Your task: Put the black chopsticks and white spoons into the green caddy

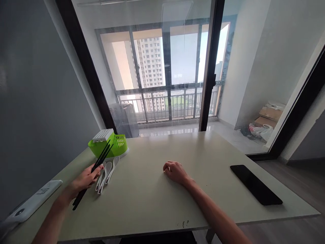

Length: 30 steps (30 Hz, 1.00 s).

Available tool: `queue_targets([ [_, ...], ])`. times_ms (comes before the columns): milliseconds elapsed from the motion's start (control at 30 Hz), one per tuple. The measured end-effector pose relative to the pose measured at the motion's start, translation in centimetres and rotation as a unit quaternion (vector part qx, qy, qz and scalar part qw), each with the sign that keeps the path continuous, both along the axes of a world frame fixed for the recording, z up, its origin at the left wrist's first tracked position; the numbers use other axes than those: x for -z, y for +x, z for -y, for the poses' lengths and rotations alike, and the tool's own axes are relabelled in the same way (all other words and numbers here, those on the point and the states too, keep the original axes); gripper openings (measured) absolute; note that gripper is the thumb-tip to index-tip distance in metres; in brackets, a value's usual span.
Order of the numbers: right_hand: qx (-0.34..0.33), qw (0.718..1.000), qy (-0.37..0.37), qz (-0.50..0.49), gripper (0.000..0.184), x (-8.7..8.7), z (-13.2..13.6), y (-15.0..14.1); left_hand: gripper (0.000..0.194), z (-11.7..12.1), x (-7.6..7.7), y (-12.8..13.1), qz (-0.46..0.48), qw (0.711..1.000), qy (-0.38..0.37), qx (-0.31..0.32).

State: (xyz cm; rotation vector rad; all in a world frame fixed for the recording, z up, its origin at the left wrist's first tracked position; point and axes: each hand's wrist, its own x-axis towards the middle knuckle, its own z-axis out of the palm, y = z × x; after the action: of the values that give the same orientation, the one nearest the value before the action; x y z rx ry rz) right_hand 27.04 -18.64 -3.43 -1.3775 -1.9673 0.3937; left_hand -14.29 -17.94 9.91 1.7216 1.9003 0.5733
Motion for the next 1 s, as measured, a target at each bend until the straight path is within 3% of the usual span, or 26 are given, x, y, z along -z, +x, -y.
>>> queue_targets([
  [67,-0.001,1.0,0.0,0.0,0.024,0.0,0.0,0.0,0.056,-0.2,0.6,3.3,0.045,0.996,-0.036,0.062],
  [133,-0.001,1.0,0.001,0.002,0.024,0.0,0.1,0.1,0.048,-0.7,1.8,6.5,0.02,0.993,-0.061,0.1],
  [267,-0.002,1.0,0.001,0.004,0.025,-0.1,0.1,0.1,0.032,-1.1,4.3,12.1,-0.164,0.969,-0.015,0.187],
  [400,-0.002,1.0,0.002,0.004,0.025,-0.2,0.0,0.1,0.029,-0.1,5.6,15.9,-0.267,0.944,-0.006,0.193],
  [633,-0.005,1.0,0.005,0.001,0.026,-0.2,0.1,0.1,0.035,1.4,6.2,19.1,-0.343,0.924,-0.005,0.167],
  [1000,-0.006,1.0,0.012,-0.001,0.025,0.0,0.0,0.2,0.043,2.1,7.3,21.4,-0.397,0.897,0.015,0.193],
])
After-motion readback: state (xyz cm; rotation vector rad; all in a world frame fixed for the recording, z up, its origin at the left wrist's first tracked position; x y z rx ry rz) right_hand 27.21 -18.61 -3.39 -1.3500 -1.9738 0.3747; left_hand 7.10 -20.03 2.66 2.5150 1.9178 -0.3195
